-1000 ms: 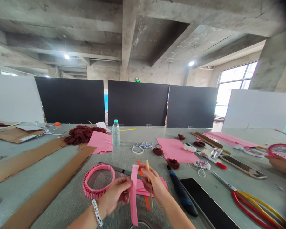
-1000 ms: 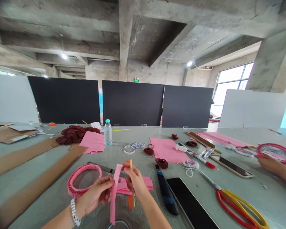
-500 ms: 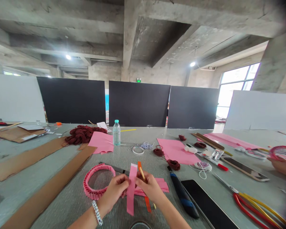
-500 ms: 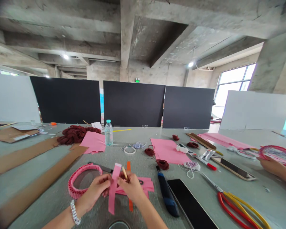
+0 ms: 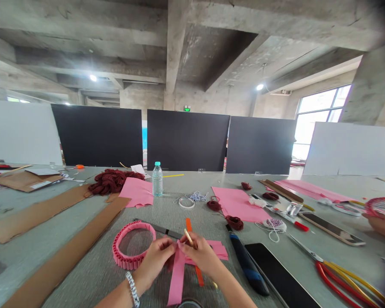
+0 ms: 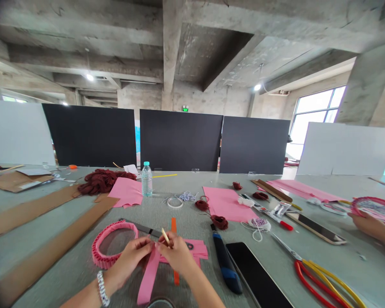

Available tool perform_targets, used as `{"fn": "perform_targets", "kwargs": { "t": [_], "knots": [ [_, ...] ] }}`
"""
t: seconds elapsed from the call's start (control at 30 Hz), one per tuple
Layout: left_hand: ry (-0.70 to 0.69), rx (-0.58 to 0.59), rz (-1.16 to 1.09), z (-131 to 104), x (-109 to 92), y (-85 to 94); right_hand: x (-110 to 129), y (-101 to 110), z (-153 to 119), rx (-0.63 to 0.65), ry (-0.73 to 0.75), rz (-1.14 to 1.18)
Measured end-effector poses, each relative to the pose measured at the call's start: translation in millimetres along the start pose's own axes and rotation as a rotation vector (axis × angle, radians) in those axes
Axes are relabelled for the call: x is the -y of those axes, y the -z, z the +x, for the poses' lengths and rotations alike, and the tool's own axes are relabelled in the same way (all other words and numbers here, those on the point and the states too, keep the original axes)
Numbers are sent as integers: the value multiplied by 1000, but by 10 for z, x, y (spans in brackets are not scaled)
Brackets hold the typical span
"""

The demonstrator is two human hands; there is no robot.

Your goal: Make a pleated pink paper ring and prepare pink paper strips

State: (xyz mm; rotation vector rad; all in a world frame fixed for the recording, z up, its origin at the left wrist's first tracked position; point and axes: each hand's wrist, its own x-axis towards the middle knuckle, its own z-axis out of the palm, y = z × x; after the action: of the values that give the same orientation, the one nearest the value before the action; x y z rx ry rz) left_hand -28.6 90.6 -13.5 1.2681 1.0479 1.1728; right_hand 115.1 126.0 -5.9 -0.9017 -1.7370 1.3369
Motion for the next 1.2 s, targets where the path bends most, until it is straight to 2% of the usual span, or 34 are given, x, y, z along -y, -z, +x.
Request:
{"fn": "perform_targets", "kwargs": {
  "t": [0.13, 0.3, 0.5, 0.8, 1.03, 1.2],
  "knots": [
    [16, 18, -14, -16, 17, -21, -43, 35, 34, -5, -16, 61],
    [-48, 30, 19, -42, -73, -35, -22, 57, 39, -42, 2, 39],
    [-104, -22, 187, -37, -119, -15, 66, 61, -9, -73, 32, -152],
    [-161, -17, 316, -28, -110, -11, 30, 41, -12, -118, 49, -382],
    [-206, -53, 423, -44, -125, -22, 129, 3, -77, -142, 216, -593],
    [-261, -83, 466, -65, -125, -29, 183, -2, -105, -110, 261, -694]
  ]
}}
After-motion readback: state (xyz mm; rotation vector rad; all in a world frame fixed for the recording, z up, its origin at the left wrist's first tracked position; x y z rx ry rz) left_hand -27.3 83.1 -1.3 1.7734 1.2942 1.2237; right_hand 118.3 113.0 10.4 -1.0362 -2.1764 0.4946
